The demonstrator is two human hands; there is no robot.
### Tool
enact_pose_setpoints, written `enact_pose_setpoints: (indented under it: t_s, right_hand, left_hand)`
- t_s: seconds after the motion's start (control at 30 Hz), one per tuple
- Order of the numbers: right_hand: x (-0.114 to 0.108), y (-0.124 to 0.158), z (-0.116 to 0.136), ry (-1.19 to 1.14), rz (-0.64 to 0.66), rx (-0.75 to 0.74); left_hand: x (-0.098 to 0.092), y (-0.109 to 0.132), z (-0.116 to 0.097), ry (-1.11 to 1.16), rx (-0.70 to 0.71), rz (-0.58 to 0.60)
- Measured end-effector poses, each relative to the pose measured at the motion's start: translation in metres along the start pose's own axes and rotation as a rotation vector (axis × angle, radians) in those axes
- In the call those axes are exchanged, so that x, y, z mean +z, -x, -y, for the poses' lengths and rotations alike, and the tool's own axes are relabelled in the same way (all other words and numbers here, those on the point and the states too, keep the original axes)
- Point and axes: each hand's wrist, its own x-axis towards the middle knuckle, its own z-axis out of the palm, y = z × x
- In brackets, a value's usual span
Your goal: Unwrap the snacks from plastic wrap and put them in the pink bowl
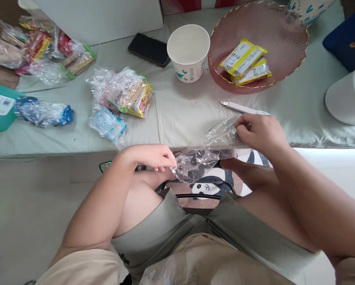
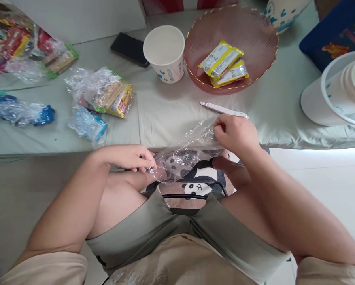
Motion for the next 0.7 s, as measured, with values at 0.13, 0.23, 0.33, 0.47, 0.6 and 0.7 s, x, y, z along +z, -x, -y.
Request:
enact_pose_setpoints:
  t_s: [0.13,0.23,0.33,0.47,0.6,0.7]
  right_hand:
    - [-0.002,0.0,0.0,-0.022,0.008,-0.009]
    - [-0.003,-0.001,0.001,-0.033,0.02,0.01]
    - [-0.003,-0.001,0.001,-0.048,0.024,0.026]
    - [-0.003,-0.001,0.0,-0.073,0.009,0.009]
    - [-0.004,-0.001,0.0,-0.087,0.006,-0.001]
    - [-0.006,-0.001,0.0,-0.08,0.021,0.019]
  left_hand:
    - [0.003,-0.003,-0.003,0.023,0.008,0.031]
    - [0.007,-0.006,-0.008,0.028,0.03,0.032]
    - [0.009,-0.008,-0.012,0.022,0.062,0.003]
    - [0.01,-0.007,-0.015,-0.011,0.112,-0.045]
    - [0.003,0.001,-0.014,-0.061,0.106,-0.104]
    - [-0.004,0.009,-0.006,-0.027,0.198,-0.2]
